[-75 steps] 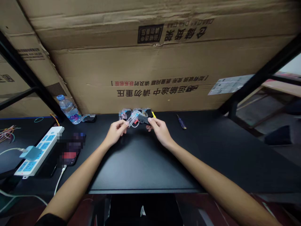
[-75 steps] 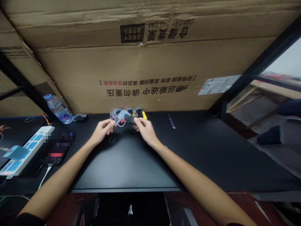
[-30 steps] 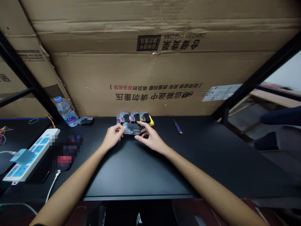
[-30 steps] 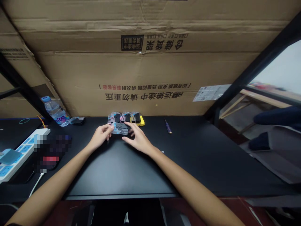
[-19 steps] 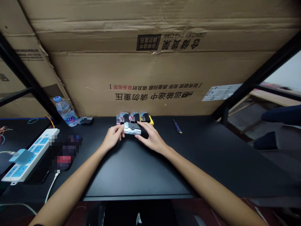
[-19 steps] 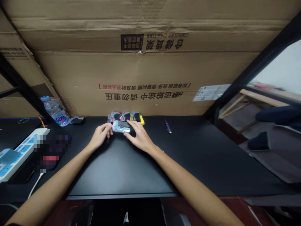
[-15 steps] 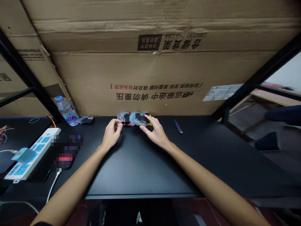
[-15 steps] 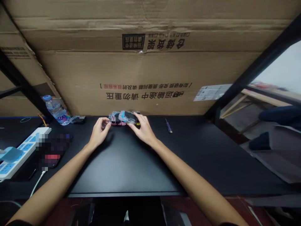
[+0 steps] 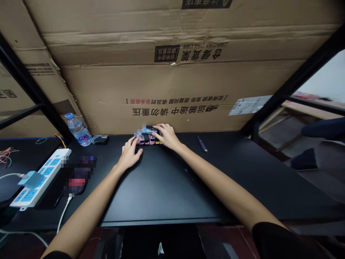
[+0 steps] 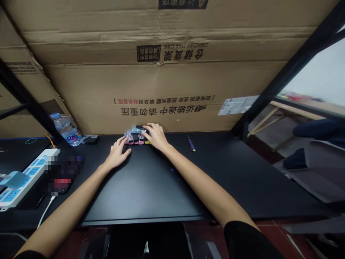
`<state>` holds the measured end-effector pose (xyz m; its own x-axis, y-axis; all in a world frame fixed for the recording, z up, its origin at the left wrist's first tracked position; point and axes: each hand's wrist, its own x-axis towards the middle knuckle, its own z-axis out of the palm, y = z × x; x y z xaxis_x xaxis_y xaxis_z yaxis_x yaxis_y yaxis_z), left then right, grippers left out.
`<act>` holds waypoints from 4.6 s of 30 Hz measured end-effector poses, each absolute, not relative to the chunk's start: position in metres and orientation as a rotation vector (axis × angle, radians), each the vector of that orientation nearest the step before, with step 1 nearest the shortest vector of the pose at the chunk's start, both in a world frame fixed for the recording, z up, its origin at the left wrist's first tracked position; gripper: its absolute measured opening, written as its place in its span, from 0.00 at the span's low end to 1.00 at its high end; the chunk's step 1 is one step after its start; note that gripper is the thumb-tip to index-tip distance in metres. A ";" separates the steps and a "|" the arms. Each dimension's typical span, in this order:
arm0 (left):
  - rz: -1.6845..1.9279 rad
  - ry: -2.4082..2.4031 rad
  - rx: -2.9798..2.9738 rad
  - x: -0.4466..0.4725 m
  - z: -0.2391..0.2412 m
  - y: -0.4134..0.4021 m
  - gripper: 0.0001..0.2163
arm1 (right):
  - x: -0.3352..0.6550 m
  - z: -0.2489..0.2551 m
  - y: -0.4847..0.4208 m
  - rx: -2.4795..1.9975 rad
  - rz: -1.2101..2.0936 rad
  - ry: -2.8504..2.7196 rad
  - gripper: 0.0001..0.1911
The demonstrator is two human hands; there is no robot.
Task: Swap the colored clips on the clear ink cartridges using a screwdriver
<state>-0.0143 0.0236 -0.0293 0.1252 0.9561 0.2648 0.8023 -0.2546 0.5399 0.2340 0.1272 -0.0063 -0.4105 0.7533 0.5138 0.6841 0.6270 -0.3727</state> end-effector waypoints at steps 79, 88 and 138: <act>0.608 2.080 2.182 -0.031 -0.027 0.027 0.38 | 0.304 -0.059 0.087 -1.447 0.373 -2.052 0.35; 0.343 2.116 2.248 -0.039 -0.023 0.025 0.36 | 0.303 -0.049 0.078 -1.627 0.256 -2.237 0.35; 0.377 2.066 2.272 -0.048 -0.034 0.031 0.34 | 0.311 -0.057 0.083 -1.521 0.263 -2.259 0.33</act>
<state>-0.0478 0.0312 -0.0336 0.0789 0.9859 0.1474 0.9744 -0.1075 0.1974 0.3105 0.0830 -0.0571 -0.3259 0.9188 0.2229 0.8430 0.3891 -0.3714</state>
